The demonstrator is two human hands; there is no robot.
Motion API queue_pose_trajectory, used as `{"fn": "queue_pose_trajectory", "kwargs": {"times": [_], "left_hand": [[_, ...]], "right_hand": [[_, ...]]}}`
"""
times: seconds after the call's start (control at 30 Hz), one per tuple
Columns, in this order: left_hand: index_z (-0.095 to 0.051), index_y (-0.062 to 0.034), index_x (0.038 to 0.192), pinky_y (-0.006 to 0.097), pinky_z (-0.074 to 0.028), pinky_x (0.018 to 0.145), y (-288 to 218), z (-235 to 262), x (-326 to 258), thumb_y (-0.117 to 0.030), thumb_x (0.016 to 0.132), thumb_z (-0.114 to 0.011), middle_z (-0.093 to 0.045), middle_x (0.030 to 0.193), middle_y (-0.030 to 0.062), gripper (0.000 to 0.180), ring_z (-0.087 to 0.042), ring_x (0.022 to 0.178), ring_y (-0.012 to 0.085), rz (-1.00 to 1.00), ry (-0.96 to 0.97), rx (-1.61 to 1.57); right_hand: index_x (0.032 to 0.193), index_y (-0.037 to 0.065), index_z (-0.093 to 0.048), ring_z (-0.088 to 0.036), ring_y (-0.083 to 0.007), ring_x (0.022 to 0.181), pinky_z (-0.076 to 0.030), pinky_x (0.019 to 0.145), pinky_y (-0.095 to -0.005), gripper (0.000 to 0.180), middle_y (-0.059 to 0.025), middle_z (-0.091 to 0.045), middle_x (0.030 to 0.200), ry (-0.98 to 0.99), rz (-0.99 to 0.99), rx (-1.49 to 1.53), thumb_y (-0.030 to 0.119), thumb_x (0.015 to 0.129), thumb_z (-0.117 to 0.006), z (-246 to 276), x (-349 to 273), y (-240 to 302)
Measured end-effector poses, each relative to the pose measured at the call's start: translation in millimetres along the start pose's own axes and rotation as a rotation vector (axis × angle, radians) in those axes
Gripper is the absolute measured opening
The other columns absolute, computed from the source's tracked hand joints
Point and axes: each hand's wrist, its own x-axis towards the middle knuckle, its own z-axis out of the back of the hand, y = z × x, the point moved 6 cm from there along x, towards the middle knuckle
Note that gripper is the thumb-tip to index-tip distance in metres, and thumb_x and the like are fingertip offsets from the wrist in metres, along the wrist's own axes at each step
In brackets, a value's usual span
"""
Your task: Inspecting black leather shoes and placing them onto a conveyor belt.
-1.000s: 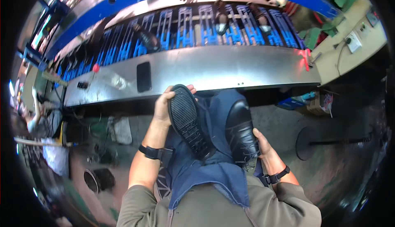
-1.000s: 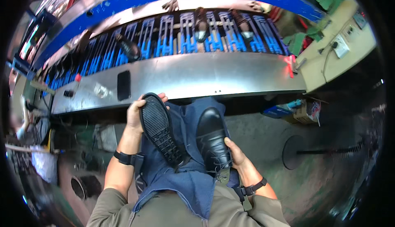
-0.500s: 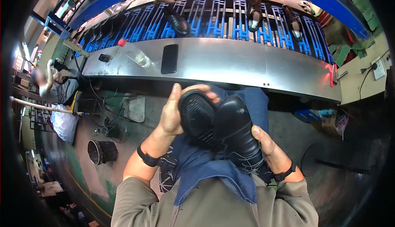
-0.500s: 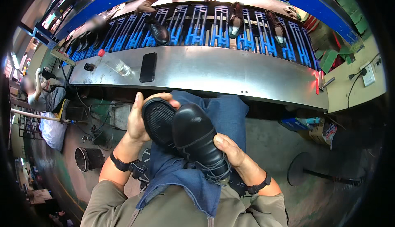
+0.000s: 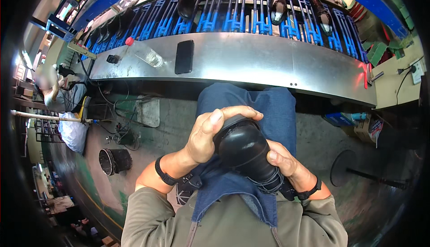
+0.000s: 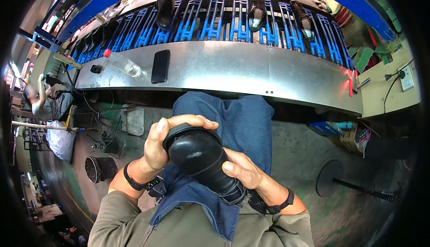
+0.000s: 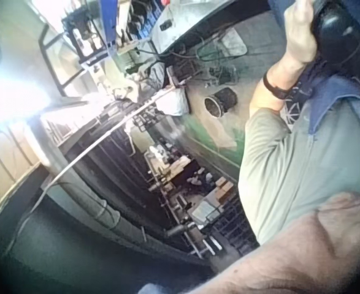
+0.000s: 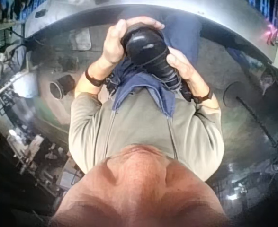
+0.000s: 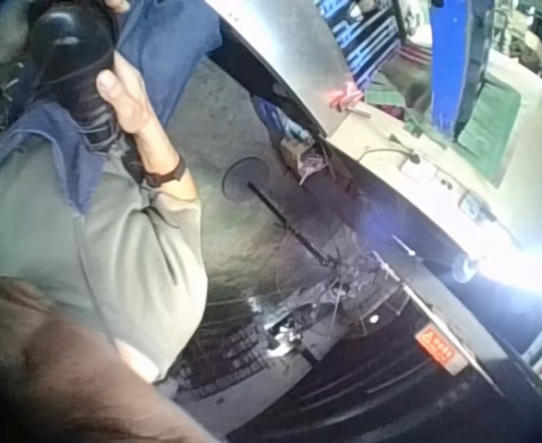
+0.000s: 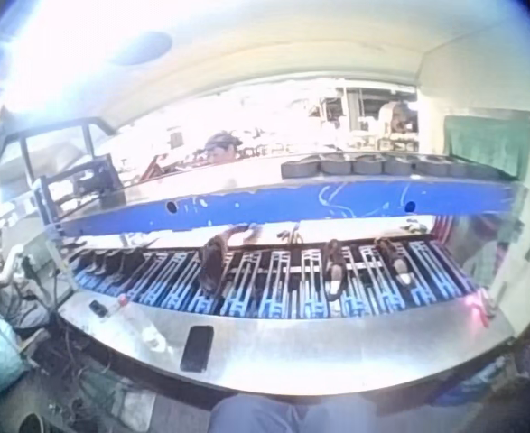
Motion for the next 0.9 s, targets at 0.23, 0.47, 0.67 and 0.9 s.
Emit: {"fn": "queue_pose_trajectory", "kwargs": {"times": [0.23,0.47,0.67,0.9], "left_hand": [[-0.062,0.0112,0.124,0.039,-0.046,0.105,0,-5,0,-0.041,0.105,-0.025,-0.066,0.125,0.0229,0.066,-0.063,0.114,0.0295,0.001,0.016,0.015],[-0.062,0.0120,0.122,0.045,-0.046,0.105,0,-7,-2,-0.042,0.105,-0.024,-0.065,0.122,0.0275,0.069,-0.062,0.116,0.0357,0.026,-0.033,0.029],[-0.063,0.0116,0.120,0.051,-0.046,0.106,1,-6,-5,-0.041,0.103,-0.023,-0.065,0.118,0.0308,0.068,-0.061,0.117,0.0420,0.039,-0.062,0.039],[-0.061,0.0102,0.123,0.052,-0.044,0.108,9,-7,-13,-0.043,0.103,-0.025,-0.064,0.122,0.0301,0.068,-0.059,0.122,0.0418,0.043,-0.034,0.033]], "right_hand": [[0.145,-0.009,-0.042,-0.056,-0.0247,0.126,-0.042,0.107,-0.0356,0.077,-0.0200,-0.057,0.136,-0.014,0.034,-0.021,0.051,0.099,-0.049,7,-3,-4],[0.140,-0.008,-0.048,-0.059,-0.0216,0.117,-0.045,0.100,-0.0330,0.072,-0.0168,-0.062,0.126,-0.042,0.017,-0.057,0.051,0.099,-0.049,12,-4,-9],[0.138,-0.008,-0.050,-0.060,-0.0210,0.114,-0.046,0.098,-0.0327,0.072,-0.0163,-0.063,0.124,-0.072,0.031,-0.066,0.051,0.098,-0.051,12,-5,-13],[0.136,-0.009,-0.052,-0.060,-0.0193,0.112,-0.046,0.097,-0.0314,0.071,-0.0144,-0.064,0.122,-0.085,0.036,-0.068,0.051,0.098,-0.053,14,-9,-17]]}}
